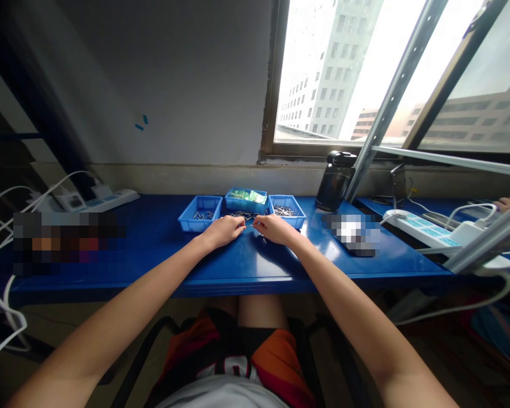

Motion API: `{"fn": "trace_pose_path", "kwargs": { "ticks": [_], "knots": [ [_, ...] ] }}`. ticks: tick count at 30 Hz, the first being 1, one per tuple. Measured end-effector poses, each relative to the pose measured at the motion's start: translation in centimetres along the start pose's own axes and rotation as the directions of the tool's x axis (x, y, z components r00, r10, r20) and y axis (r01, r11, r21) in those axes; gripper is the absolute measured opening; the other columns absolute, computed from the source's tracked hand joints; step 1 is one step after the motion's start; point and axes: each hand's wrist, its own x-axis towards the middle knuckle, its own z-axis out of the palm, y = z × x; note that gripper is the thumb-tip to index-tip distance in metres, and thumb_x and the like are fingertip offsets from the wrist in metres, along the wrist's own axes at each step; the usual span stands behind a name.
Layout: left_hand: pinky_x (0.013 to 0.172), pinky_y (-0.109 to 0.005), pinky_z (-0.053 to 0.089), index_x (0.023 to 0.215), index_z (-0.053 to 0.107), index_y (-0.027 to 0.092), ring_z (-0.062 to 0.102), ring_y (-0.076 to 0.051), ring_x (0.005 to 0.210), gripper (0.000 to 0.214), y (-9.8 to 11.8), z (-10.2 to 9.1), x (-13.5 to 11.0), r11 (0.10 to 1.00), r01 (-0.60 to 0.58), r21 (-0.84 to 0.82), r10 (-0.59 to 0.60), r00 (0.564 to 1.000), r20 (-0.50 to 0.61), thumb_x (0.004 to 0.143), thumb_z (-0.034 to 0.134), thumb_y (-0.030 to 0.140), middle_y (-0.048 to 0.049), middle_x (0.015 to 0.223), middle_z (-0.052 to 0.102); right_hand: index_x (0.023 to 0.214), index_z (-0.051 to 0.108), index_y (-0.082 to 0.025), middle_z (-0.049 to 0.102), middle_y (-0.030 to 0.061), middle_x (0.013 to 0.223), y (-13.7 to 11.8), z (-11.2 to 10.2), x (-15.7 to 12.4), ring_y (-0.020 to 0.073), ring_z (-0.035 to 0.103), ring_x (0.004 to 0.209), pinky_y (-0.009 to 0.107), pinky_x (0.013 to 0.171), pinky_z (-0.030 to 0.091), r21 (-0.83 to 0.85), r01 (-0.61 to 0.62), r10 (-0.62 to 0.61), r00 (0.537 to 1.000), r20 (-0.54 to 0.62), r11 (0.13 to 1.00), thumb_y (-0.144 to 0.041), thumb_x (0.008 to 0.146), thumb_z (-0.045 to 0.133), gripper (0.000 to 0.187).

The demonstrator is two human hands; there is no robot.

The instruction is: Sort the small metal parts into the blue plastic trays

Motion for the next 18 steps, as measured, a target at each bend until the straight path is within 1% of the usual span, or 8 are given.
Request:
{"fn": "trace_pose_path", "kwargs": {
  "ticks": [9, 11, 14, 18],
  "knots": [
    [0.067, -0.027, 0.046, 0.089, 0.058, 0.020, 0.063, -0.023, 0.081, 0.021, -0.10, -0.04, 0.05, 1.000, -0.004, 0.013, 0.004, 1.000, 0.001, 0.087, 0.041, 0.031, -0.0075, 0.085, 0.066, 0.087, 0.064, -0.018, 0.063, 0.0021, 0.065, 0.07, 0.06, 0.05, 0.0110, 0.053, 0.057, 0.020, 0.057, 0.035, -0.016, 0.004, -0.004, 1.000, 0.007, 1.000, -0.030, 0.084, 0.045, 0.023],
    [0.067, -0.026, 0.046, 0.093, 0.058, 0.020, 0.063, -0.022, 0.081, 0.022, -0.03, -0.11, 0.02, 1.000, -0.004, -0.013, 0.003, 1.000, -0.028, 0.088, 0.040, 0.032, -0.0074, 0.085, 0.066, 0.088, 0.064, -0.018, 0.063, 0.0023, 0.065, 0.09, 0.09, 0.09, 0.0113, 0.054, 0.058, 0.020, 0.057, 0.036, -0.009, 0.009, -0.009, 1.000, 0.001, 1.000, -0.030, 0.084, 0.045, 0.023],
    [0.065, -0.025, 0.045, 0.094, 0.057, 0.020, 0.063, -0.020, 0.080, 0.021, 0.19, -0.18, 0.02, 0.993, -0.060, -0.101, 0.051, 0.995, -0.091, 0.088, 0.041, 0.032, -0.0062, 0.087, 0.066, 0.086, 0.063, -0.017, 0.063, 0.0020, 0.064, 0.00, 0.20, 0.10, 0.0110, 0.054, 0.056, 0.020, 0.056, 0.036, 0.023, 0.023, -0.023, 1.000, 0.010, 0.999, -0.032, 0.085, 0.045, 0.023],
    [0.066, -0.023, 0.045, 0.089, 0.059, 0.020, 0.061, -0.017, 0.080, 0.019, 0.23, 0.18, 0.24, 0.968, -0.147, -0.202, 0.111, 0.977, -0.180, 0.086, 0.043, 0.030, -0.0035, 0.087, 0.065, 0.074, 0.060, -0.016, 0.061, 0.0016, 0.060, -0.38, 0.30, 0.06, 0.0093, 0.051, 0.052, 0.019, 0.054, 0.037, 0.125, 0.046, -0.049, 0.999, 0.018, 0.991, -0.033, 0.087, 0.041, 0.028]
  ]
}}
